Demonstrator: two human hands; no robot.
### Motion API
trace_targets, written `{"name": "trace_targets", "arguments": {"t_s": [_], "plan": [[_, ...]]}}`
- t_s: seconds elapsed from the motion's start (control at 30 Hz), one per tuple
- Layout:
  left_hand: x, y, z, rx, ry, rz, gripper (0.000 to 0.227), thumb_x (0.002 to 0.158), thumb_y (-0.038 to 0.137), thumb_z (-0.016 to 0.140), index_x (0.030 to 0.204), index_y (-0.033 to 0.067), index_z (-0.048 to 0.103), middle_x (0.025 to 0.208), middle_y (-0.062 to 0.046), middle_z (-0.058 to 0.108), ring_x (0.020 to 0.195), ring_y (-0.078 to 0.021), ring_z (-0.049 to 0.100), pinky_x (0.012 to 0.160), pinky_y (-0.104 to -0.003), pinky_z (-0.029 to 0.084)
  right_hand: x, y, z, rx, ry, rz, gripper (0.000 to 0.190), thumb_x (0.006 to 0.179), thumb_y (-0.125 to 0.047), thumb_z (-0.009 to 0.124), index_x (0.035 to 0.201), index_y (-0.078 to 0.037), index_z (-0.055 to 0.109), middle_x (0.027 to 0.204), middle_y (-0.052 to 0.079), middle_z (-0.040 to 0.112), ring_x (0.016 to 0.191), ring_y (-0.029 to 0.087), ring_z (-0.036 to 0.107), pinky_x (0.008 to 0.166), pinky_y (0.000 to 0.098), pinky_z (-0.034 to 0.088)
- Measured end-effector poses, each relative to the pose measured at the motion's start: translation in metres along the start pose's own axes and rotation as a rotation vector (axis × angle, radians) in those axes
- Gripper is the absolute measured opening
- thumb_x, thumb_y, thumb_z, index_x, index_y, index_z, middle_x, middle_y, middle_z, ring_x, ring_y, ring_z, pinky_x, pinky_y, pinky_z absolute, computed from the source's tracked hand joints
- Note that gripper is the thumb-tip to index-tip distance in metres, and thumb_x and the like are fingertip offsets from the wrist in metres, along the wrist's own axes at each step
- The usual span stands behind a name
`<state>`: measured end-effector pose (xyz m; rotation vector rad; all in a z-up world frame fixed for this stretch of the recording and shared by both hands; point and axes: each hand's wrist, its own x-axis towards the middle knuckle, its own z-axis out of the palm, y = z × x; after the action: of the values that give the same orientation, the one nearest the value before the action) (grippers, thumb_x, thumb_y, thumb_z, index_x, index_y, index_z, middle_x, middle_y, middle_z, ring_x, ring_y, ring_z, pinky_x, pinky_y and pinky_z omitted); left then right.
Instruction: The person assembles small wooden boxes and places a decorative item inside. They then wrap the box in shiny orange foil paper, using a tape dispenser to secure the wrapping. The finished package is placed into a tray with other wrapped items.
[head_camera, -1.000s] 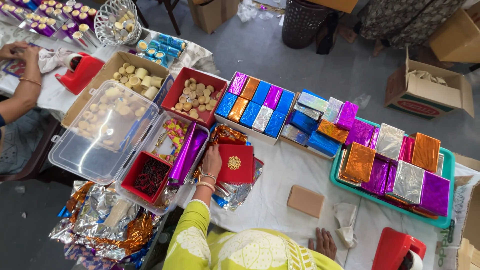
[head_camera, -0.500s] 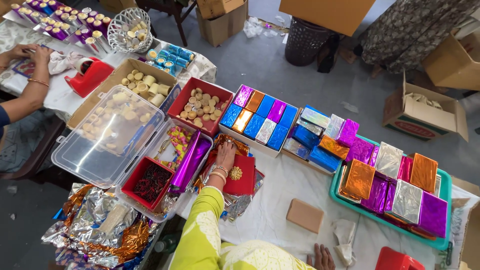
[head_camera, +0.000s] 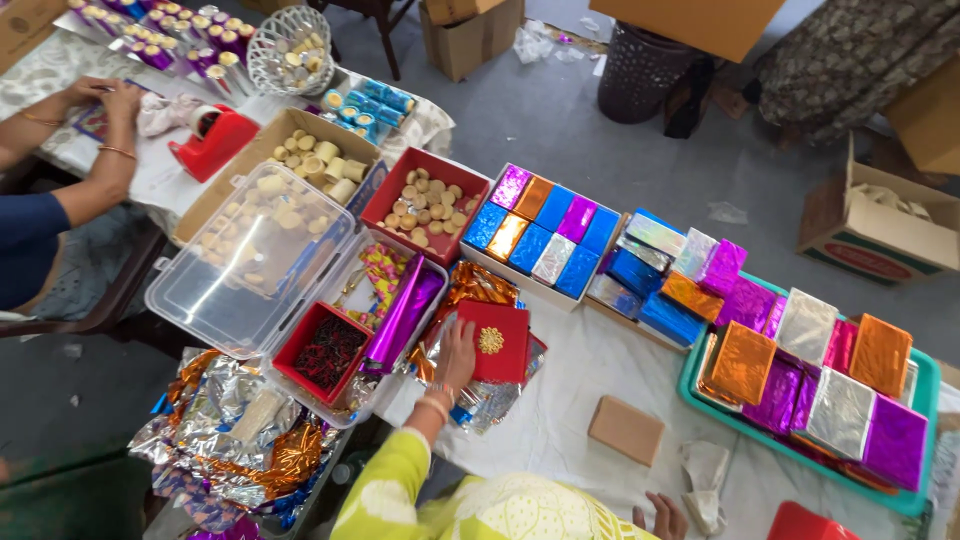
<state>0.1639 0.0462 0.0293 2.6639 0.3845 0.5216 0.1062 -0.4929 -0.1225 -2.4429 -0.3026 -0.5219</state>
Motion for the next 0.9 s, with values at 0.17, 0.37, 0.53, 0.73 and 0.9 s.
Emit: {"name": "trace_targets", "arguments": {"t_s": [0.17, 0.37, 0.53, 0.73, 0.9], "plan": [[-0.054, -0.004, -0.01, -0.076, -0.054, -0.165, 0.055, 0.088, 0.01, 0.067, 0.138, -0.0018, 0.045, 0.134, -0.025, 0.048, 0.125, -0.0435, 0.047, 0.11, -0.051, 0.038, 0.079, -0.105, -0.005, 0.17, -0.125, -0.141, 0.04, 0.073, -0.016, 0.081, 0.112, -0.014, 0.07, 0.117, 0.011, 0.065, 0.117, 0.031, 0.058, 0.104, 0.0441, 0.046], [-0.081, -0.016, -0.016, -0.087, -0.154, -0.251, 0.073, 0.078, 0.018, 0.08, 0.138, -0.0019, 0.043, 0.138, -0.024, 0.049, 0.134, -0.041, 0.044, 0.115, -0.048, 0.035, 0.207, -0.26, 0.044, 0.31, -0.619, -0.45, 0.061, 0.077, -0.024, 0.082, 0.132, -0.013, 0.057, 0.139, 0.016, 0.05, 0.131, 0.039, 0.045, 0.109, 0.0484, 0.041], [-0.093, -0.04, 0.014, -0.044, -0.21, -0.209, 0.07, 0.08, 0.017, 0.08, 0.138, -0.0036, 0.045, 0.144, -0.024, 0.049, 0.138, -0.0404, 0.043, 0.119, -0.047, 0.033, 0.264, -0.333, 0.129, 0.257, -0.781, -0.698, 0.094, 0.066, -0.036, 0.089, 0.147, -0.02, 0.044, 0.154, 0.021, 0.034, 0.142, 0.046, 0.029, 0.115, 0.057, 0.03], [-0.099, -0.028, -0.003, -0.076, -0.234, -0.224, 0.06, 0.082, 0.017, 0.079, 0.131, -0.0055, 0.051, 0.147, -0.026, 0.047, 0.143, -0.042, 0.038, 0.12, -0.047, 0.032, 0.26, -0.33, 0.17, 0.011, -0.911, -0.815, 0.113, 0.06, -0.049, 0.093, 0.156, -0.032, 0.035, 0.16, 0.025, 0.026, 0.147, 0.052, 0.021, 0.116, 0.0674, 0.02], [-0.095, -0.024, -0.023, -0.118, -0.199, -0.186, 0.065, 0.078, 0.016, 0.081, 0.132, -0.0059, 0.051, 0.144, -0.023, 0.048, 0.14, -0.0417, 0.041, 0.117, -0.048, 0.034, 0.275, -0.353, 0.157, -0.094, -1.022, -0.686, 0.126, 0.049, -0.047, 0.098, 0.155, -0.034, 0.031, 0.162, 0.02, 0.024, 0.149, 0.053, 0.016, 0.116, 0.0707, 0.014]]}}
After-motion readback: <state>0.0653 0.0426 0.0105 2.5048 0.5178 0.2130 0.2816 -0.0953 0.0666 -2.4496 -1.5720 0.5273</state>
